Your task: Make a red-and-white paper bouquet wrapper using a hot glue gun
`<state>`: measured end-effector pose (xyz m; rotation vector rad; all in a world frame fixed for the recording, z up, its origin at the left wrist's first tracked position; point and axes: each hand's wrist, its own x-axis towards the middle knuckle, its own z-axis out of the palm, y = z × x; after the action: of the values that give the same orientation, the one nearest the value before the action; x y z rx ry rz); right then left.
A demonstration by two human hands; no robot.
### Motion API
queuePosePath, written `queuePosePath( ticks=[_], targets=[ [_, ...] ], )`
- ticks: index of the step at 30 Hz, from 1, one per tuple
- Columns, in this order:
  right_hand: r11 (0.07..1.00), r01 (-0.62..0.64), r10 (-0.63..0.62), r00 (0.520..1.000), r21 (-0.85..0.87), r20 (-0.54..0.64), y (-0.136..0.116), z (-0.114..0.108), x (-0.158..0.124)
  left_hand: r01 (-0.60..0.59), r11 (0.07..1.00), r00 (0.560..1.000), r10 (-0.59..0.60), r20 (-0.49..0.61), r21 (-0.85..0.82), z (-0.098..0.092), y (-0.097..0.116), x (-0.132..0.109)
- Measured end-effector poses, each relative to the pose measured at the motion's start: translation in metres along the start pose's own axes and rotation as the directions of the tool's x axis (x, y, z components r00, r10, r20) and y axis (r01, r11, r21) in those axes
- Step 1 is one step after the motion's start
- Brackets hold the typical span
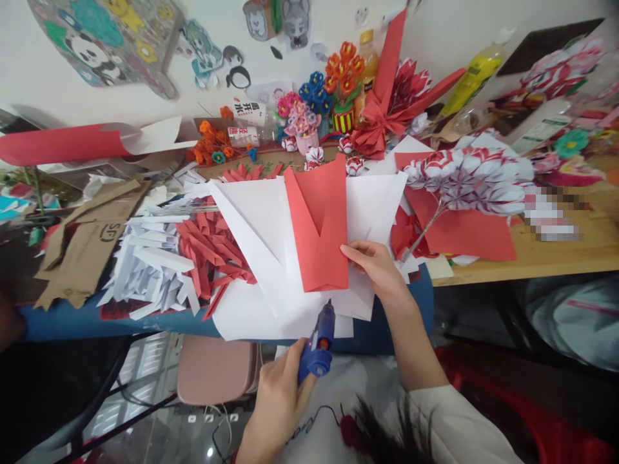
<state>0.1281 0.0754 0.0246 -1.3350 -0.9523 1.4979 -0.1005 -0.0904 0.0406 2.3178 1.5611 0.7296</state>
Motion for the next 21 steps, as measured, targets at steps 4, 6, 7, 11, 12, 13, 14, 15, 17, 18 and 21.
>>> queuePosePath(
  ticks=[4, 6, 7, 11, 12, 13, 14, 15, 17, 18, 21],
  targets=[
    [1.000, 0.002, -0.002, 1.000, 0.014, -0.006, 0.001, 0.000, 0.001, 0.010, 0.999, 1.000, -0.009, 0.022, -0.044, 0.000, -0.003, -0.003],
    [1.000, 0.011, -0.011, 1.000, 0.008, -0.008, 0.001, 0.000, 0.001, 0.009, 0.998, 1.000, -0.007, 0.027, -0.065, -0.004, -0.004, -0.008],
    [1.000, 0.015, -0.015, 1.000, 0.006, -0.009, 0.001, 0.000, 0.001, 0.002, 0.997, 1.000, 0.000, 0.025, -0.075, -0.008, -0.006, -0.011],
    [1.000, 0.024, -0.024, 1.000, 0.017, -0.012, -0.002, 0.001, 0.000, 0.067, 0.997, 0.990, -0.072, -0.125, -0.044, -0.026, -0.017, -0.033],
    [0.999, 0.028, -0.027, 0.999, 0.020, -0.018, -0.002, 0.001, -0.001, 0.129, 0.991, 0.975, -0.130, -0.181, -0.021, -0.029, -0.021, -0.038],
    [0.999, 0.033, -0.032, 0.999, 0.021, -0.026, -0.002, 0.001, -0.001, 0.190, 0.982, 0.953, -0.185, -0.240, -0.002, -0.032, -0.026, -0.043],
    [0.999, 0.040, -0.040, 0.999, 0.019, -0.036, -0.001, 0.001, -0.002, 0.242, 0.970, 0.926, -0.228, -0.302, 0.011, -0.032, -0.031, -0.045],
    [0.999, 0.049, -0.049, 0.998, 0.014, -0.045, 0.000, 0.002, -0.003, 0.281, 0.959, 0.894, -0.255, -0.369, 0.017, -0.031, -0.035, -0.046],
    [0.998, 0.065, -0.065, 0.996, 0.000, -0.054, 0.001, 0.002, -0.003, 0.353, 0.935, 0.806, -0.293, -0.514, 0.020, -0.026, -0.044, -0.042],
    [0.997, 0.071, -0.072, 0.996, -0.008, -0.052, 0.002, 0.002, -0.004, 0.404, 0.914, 0.748, -0.320, -0.581, 0.017, -0.021, -0.047, -0.037],
    [0.996, 0.077, -0.079, 0.996, -0.039, -0.045, 0.002, 0.003, -0.005, 0.514, 0.853, 0.614, -0.439, -0.656, -0.090, -0.005, -0.054, -0.014]
  ],
)
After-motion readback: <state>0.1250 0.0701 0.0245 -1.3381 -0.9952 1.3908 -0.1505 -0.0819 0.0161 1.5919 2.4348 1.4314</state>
